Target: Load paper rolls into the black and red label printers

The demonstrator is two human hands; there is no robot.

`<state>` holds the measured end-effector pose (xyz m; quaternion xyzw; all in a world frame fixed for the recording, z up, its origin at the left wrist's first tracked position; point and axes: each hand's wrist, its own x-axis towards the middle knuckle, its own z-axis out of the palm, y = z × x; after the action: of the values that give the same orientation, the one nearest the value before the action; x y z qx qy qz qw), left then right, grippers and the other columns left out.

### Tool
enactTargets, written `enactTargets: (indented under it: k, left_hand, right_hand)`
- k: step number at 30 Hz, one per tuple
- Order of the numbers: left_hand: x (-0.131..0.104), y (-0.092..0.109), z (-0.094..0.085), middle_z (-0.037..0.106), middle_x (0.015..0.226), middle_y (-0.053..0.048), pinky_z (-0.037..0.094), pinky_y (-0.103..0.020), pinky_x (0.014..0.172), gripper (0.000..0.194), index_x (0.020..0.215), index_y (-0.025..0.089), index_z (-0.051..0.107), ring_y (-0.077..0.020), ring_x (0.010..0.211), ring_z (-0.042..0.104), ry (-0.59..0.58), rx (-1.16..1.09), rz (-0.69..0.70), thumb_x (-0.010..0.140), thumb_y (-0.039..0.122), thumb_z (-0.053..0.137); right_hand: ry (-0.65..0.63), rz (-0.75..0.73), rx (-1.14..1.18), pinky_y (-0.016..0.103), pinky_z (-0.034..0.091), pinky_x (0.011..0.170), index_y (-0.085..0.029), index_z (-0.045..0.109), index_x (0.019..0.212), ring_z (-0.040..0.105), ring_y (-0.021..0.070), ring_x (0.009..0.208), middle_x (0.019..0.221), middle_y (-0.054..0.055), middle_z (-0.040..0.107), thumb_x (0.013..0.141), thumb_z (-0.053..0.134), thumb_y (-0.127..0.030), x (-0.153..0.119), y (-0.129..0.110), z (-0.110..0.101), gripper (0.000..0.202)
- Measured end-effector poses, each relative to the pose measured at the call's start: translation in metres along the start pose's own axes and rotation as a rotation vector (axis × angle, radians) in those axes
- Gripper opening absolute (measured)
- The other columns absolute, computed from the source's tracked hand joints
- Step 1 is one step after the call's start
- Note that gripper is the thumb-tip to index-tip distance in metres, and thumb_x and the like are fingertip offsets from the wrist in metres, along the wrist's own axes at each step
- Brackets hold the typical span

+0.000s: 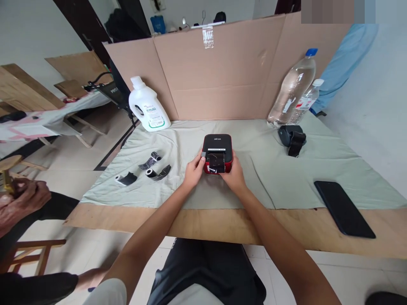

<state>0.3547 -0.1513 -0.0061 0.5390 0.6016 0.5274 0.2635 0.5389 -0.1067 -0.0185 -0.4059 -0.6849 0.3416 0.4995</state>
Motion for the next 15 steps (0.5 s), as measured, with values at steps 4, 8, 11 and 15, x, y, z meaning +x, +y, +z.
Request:
enactTargets:
  k: [4,8,11,15]
  left_hand:
    - [0.0010,-0.0067,0.0008,0.078,0.131,-0.008,0.050,-0.045,0.119,0.059,0.153,0.021,0.061,-0.0296,0.131,0.068,0.004,-0.039,0.001,0.103,0.054,0.056]
    - [0.0015,-0.0068,-0.0002,0.068,0.148,-0.008,0.052,-0.045,0.118,0.060,0.150,0.022,0.064,-0.0296,0.132,0.067,0.005,-0.085,0.016,0.102,0.058,0.056]
    - [0.0004,-0.0072,-0.0015,0.066,0.151,-0.009,0.054,-0.044,0.115,0.064,0.151,0.022,0.063,-0.0293,0.129,0.069,-0.013,-0.102,0.000,0.101,0.063,0.055]
    - [-0.0029,-0.0087,-0.0023,0.070,0.145,-0.010,0.053,-0.047,0.116,0.066,0.153,0.022,0.060,-0.0294,0.127,0.069,-0.026,-0.137,-0.020,0.102,0.062,0.055]
  right_hand:
    - [0.006,0.019,-0.010,0.056,0.054,0.110,-0.025,0.045,0.159,0.066,0.0361,0.129,0.147,0.016,0.065,0.073,0.085,-0.036,-0.0030,0.0040,0.0007,0.095]
    - [0.023,0.038,-0.022,0.058,0.055,0.109,-0.025,0.044,0.160,0.066,0.0374,0.129,0.146,0.016,0.065,0.072,0.086,-0.038,-0.0044,0.0048,0.0013,0.098]
    - [-0.001,0.054,-0.027,0.056,0.056,0.108,-0.025,0.043,0.161,0.067,0.0362,0.128,0.146,0.016,0.065,0.073,0.084,-0.038,-0.0046,0.0001,0.0013,0.098]
    - [-0.017,0.058,-0.051,0.055,0.055,0.108,-0.023,0.041,0.162,0.067,0.0354,0.127,0.145,0.016,0.066,0.076,0.082,-0.040,-0.0051,-0.0044,0.0006,0.097]
